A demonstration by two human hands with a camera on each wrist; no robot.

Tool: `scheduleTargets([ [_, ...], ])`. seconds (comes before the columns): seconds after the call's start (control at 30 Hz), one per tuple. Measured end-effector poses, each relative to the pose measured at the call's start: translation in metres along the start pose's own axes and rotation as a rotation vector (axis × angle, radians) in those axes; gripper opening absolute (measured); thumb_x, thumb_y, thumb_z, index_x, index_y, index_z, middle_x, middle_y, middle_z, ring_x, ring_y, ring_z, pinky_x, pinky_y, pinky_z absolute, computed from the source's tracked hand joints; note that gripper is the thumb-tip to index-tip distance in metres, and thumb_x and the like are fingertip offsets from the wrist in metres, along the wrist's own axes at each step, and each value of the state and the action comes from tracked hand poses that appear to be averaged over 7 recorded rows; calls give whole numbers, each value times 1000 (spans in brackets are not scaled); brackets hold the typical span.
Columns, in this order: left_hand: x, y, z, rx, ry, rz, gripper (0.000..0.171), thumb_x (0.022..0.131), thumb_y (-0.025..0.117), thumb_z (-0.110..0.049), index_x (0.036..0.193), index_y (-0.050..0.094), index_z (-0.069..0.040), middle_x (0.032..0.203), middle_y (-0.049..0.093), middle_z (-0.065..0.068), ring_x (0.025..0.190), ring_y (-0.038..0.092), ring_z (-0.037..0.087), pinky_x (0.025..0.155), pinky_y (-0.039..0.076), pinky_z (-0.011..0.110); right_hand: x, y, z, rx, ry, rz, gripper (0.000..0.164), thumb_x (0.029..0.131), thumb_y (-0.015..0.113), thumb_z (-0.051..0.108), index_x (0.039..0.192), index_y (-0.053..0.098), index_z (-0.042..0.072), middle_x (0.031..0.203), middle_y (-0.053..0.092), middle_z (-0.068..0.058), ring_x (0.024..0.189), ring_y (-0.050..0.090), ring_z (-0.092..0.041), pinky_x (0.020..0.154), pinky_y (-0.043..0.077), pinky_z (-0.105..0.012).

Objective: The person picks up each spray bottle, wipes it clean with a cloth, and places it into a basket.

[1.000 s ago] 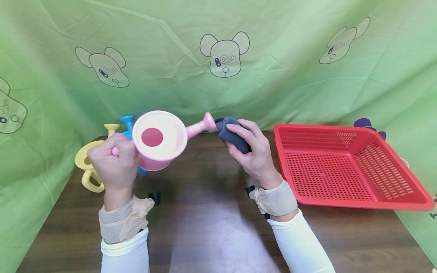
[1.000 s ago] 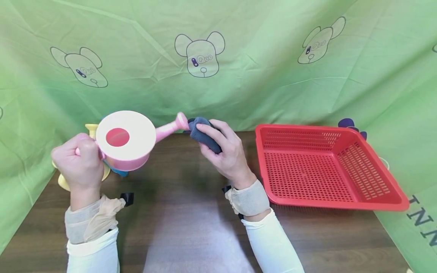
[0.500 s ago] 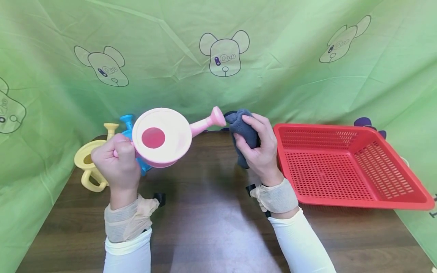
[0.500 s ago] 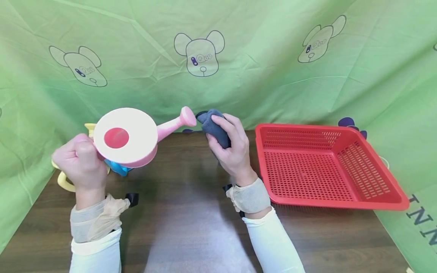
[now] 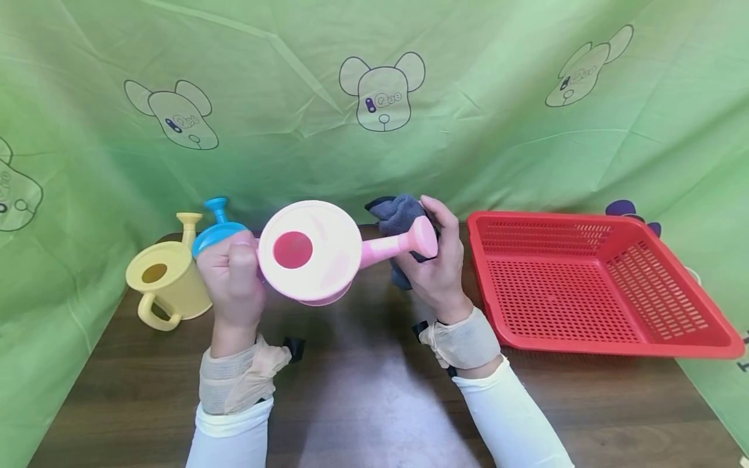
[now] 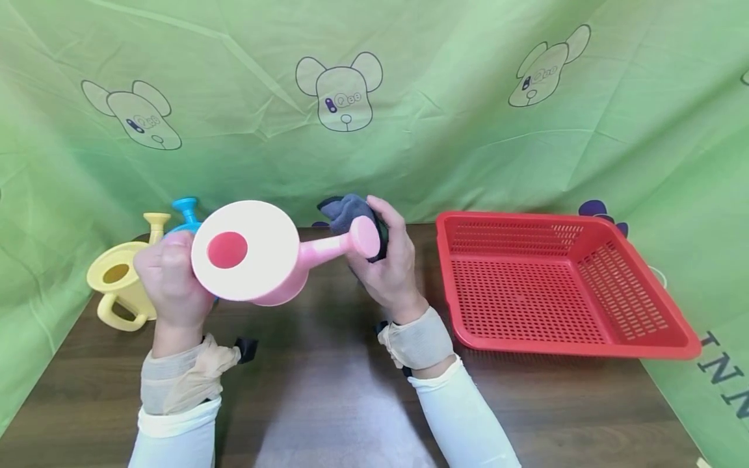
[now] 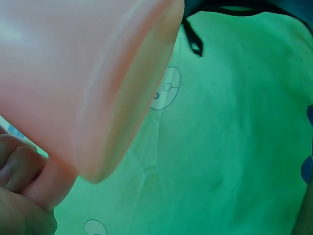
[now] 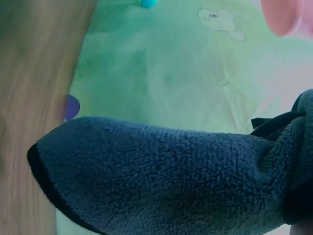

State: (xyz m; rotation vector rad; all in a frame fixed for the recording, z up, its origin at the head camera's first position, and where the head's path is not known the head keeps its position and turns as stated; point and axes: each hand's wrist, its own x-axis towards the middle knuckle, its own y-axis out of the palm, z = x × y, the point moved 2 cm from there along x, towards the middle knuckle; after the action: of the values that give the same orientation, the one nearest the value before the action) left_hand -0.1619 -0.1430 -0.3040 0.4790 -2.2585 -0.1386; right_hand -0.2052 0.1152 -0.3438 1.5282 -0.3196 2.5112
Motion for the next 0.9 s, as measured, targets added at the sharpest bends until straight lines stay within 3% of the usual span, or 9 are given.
scheduleTargets([
  [0.43,2,3,4,10,16,-31,47,92,45,-9,49,34,6,50,40,-13,51,31,4,50,18,25,-2,6,9,103,-23,6,59,92,79,38,117,65,-13,111,69,-31,113,70,-15,106,53,-31],
  [0.9,-2,7,1,-21,-24,-37,51,95,45,-12,50,34,9,51,43,-14,50,34,3,48,20,25,-2,15,9,125,-113,161,52,95,78,33,116,65,-12,110,70,-30,107,71,-40,107,54,-35],
])
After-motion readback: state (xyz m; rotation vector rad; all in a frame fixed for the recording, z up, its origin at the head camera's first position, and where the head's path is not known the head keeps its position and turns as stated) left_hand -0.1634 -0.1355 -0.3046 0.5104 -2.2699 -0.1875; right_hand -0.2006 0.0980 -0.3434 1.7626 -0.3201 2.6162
